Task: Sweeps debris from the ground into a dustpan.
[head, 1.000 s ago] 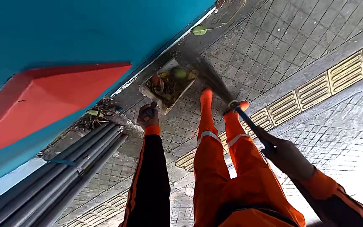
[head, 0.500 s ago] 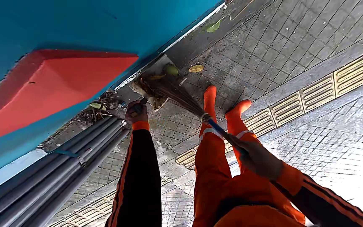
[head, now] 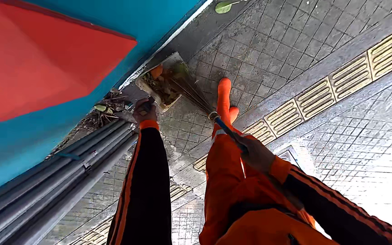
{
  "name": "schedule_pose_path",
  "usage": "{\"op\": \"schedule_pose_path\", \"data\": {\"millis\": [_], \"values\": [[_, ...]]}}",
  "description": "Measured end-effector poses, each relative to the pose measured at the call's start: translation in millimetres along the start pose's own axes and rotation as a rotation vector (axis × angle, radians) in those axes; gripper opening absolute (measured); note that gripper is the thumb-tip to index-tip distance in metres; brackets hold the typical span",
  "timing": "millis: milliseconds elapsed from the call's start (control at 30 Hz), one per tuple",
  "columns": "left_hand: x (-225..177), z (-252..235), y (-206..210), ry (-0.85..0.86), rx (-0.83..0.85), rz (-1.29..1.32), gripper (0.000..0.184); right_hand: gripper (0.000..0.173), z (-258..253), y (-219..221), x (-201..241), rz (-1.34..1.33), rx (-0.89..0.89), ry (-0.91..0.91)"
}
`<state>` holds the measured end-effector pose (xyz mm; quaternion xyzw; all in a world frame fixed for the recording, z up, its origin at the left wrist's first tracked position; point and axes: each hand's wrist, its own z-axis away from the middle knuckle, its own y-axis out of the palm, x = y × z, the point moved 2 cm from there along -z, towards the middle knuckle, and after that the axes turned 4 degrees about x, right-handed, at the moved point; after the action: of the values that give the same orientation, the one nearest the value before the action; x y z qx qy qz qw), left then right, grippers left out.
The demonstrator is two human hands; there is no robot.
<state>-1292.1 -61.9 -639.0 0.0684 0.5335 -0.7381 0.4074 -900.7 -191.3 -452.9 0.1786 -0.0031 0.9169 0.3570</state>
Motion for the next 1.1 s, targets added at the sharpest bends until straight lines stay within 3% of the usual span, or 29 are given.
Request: {"op": "schedule_pose_path", "data": {"millis": [167,233,300,400,467,533,600,667,767,833,900,1000,1100], "values": [[5.8,25.4,-20.2,-0.037,-0.053,-0.013,0.043,0.078,101.8,10.3,-70.2,0.006,-0.222,0.007],[14.3,34.5,-28.9,-0.055,-0.067,-0.016,0.043,0.075,110.6,-2.9,-82.7,0.014,-0.357,0.039],[30.2,39.3,-32.5,-0.059,-0.076,-0.014,0.043,0.071,84.5,-23.0,-75.3,0.036,-0.456,0.078],[49.7,41.2,-31.0,-0.089,-0.061,-0.073,0.041,0.078,-9.7,-28.0,-37.3,0.058,-0.449,0.169],[61.9,38.1,-28.0,-0.085,-0.058,-0.082,0.040,0.076,-64.4,9.4,-8.3,0.098,-0.375,0.129],[73.9,29.0,-30.7,-0.050,-0.073,-0.039,0.039,0.082,-86.9,63.4,22.0,0.156,-0.196,0.084],[95.4,27.9,-39.8,-0.013,-0.088,0.054,0.038,0.085,-69.7,116.1,34.2,0.181,-0.070,0.060],[111.4,31.5,-52.9,-0.020,-0.089,0.126,0.037,0.081,-27.7,142.6,30.9,0.168,-0.089,0.041],[125.0,43.8,-70.2,-0.129,-0.127,0.129,0.038,0.078,41.5,141.0,21.7,0.126,-0.251,0.027],[141.4,57.5,-78.9,-0.198,-0.182,0.143,0.037,0.075,55.4,117.8,32.6,0.174,-0.345,0.062],[155.7,66.9,-81.4,-0.241,-0.220,0.149,0.038,0.072,27.0,84.5,57.9,0.237,-0.441,0.096],[166.5,67.0,-74.5,-0.337,-0.231,0.113,0.039,0.076,-70.0,46.0,105.0,0.351,-0.463,0.125],[173.5,59.9,-71.7,-0.349,-0.213,0.090,0.036,0.081,-135.8,80.9,131.0,0.545,-0.280,0.070]]}}
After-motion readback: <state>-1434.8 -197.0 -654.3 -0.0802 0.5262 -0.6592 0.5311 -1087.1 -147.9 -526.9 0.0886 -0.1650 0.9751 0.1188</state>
